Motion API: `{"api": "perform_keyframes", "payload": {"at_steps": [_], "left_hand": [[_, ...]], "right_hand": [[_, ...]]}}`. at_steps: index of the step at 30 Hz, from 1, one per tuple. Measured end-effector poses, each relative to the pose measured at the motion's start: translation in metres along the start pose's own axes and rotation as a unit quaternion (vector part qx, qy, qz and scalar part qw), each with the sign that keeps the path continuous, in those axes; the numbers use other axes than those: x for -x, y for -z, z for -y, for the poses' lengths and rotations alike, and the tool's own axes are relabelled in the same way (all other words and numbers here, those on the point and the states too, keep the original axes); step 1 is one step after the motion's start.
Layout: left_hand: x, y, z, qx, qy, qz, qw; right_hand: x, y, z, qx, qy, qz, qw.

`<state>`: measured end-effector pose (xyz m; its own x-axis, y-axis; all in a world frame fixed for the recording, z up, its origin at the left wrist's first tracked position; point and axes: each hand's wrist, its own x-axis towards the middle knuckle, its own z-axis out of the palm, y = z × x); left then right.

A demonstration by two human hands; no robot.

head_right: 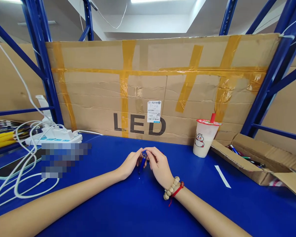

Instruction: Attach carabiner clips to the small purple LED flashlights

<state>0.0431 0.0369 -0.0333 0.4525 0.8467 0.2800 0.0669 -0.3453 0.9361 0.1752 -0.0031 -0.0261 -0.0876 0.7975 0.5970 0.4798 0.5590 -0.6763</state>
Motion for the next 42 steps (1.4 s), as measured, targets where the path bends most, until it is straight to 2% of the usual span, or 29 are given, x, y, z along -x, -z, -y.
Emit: {"api": "perform_keyframes", "payload": {"at_steps": [3, 6, 10, 15, 20, 22, 30, 36, 42], "left_hand": [[-0.001, 0.002, 0.000, 0.050, 0.044, -0.007, 0.998], [-0.001, 0.003, 0.000, 0.081, 0.082, 0.017, 0.993], [0.000, 0.002, 0.000, 0.099, 0.085, 0.038, 0.991], [-0.002, 0.001, 0.004, 0.148, 0.064, 0.012, 0.987], [-0.001, 0.001, -0.001, 0.118, 0.083, -0.077, 0.987], [-0.001, 0.001, -0.001, 0.113, 0.084, -0.096, 0.985], [-0.006, 0.004, 0.012, -0.029, -0.011, -0.116, 0.993], [-0.005, 0.006, 0.011, -0.033, -0.020, -0.118, 0.992], [-0.003, 0.008, 0.010, -0.076, -0.025, -0.153, 0.985]], "right_hand": [[0.000, 0.001, -0.003, 0.016, 0.021, 0.003, 1.000], [0.000, 0.001, -0.004, 0.040, 0.044, 0.013, 0.998], [-0.002, 0.001, -0.007, 0.040, 0.073, 0.014, 0.996], [-0.006, -0.001, -0.013, -0.009, 0.064, 0.022, 0.998], [-0.005, -0.002, -0.012, -0.010, 0.054, 0.028, 0.998], [-0.005, -0.002, -0.010, 0.002, 0.052, 0.024, 0.998], [-0.005, -0.001, -0.009, 0.064, 0.074, 0.019, 0.995], [-0.004, -0.001, -0.008, 0.065, 0.076, -0.011, 0.995], [-0.005, -0.003, -0.008, 0.082, 0.065, 0.002, 0.995]]}}
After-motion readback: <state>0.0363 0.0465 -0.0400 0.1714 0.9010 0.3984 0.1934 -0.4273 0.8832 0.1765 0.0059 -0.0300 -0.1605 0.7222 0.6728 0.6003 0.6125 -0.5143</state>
